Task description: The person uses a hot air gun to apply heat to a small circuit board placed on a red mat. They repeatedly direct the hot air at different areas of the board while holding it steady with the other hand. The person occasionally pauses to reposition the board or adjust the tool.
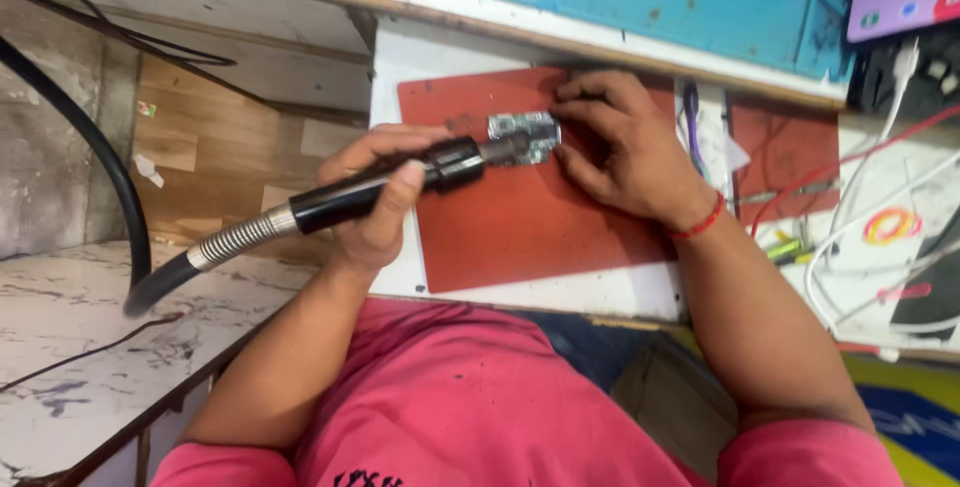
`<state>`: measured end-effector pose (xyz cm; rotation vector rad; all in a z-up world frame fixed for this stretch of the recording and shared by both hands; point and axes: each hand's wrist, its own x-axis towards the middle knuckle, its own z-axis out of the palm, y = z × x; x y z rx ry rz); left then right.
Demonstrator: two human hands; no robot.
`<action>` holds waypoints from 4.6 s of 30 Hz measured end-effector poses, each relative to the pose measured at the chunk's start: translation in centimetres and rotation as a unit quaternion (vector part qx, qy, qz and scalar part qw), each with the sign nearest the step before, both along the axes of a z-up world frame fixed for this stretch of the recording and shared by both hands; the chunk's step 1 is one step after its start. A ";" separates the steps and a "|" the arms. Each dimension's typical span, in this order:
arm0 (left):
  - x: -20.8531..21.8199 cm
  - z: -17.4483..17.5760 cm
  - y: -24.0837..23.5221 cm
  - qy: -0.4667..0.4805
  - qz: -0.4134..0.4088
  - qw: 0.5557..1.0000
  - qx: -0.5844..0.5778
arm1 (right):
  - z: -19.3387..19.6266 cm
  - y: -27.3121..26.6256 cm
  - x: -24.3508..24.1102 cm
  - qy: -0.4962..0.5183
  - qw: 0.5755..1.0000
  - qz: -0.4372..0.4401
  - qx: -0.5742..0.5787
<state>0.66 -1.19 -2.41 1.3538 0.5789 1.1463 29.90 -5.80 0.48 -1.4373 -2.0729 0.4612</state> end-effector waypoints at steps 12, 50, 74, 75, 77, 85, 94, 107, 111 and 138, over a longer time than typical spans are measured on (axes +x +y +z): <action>-0.1 -0.8 -1.0 -0.046 0.072 0.996 -0.037 | -0.6 -1.0 0.3 0.003 1.000 0.005 -0.017; 0.1 -0.6 -0.6 0.041 0.021 0.997 0.057 | -0.3 -1.2 0.2 0.013 1.000 0.010 -0.010; 0.1 -0.4 -0.5 -0.017 -0.001 1.000 0.006 | 0.1 -0.9 0.2 0.012 1.000 0.009 -0.018; 0.1 -0.4 -0.4 -0.031 0.009 0.999 -0.015 | 0.1 -0.9 0.2 0.010 1.000 0.007 -0.020; 0.2 -0.5 -0.3 0.002 0.012 1.000 0.028 | 0.1 -0.9 0.3 0.009 1.000 0.006 -0.016; 0.3 -0.5 -0.2 0.030 0.016 0.998 0.054 | 0.0 -1.0 0.3 0.006 1.000 0.004 -0.020; 0.4 -0.4 -0.2 0.024 0.008 0.998 0.053 | -0.1 -1.0 0.3 0.004 1.000 0.004 -0.020; 0.3 -0.7 -0.3 0.013 0.005 0.999 0.049 | -0.1 -0.9 0.3 0.006 1.000 0.006 -0.021; 0.3 -0.6 -0.3 0.011 0.009 0.999 0.045 | -0.1 -0.9 0.3 0.004 1.000 0.007 -0.016; 0.4 0.1 -0.2 -0.027 0.020 0.999 -0.027 | 0.5 -0.9 0.0 -0.011 1.000 0.025 -0.010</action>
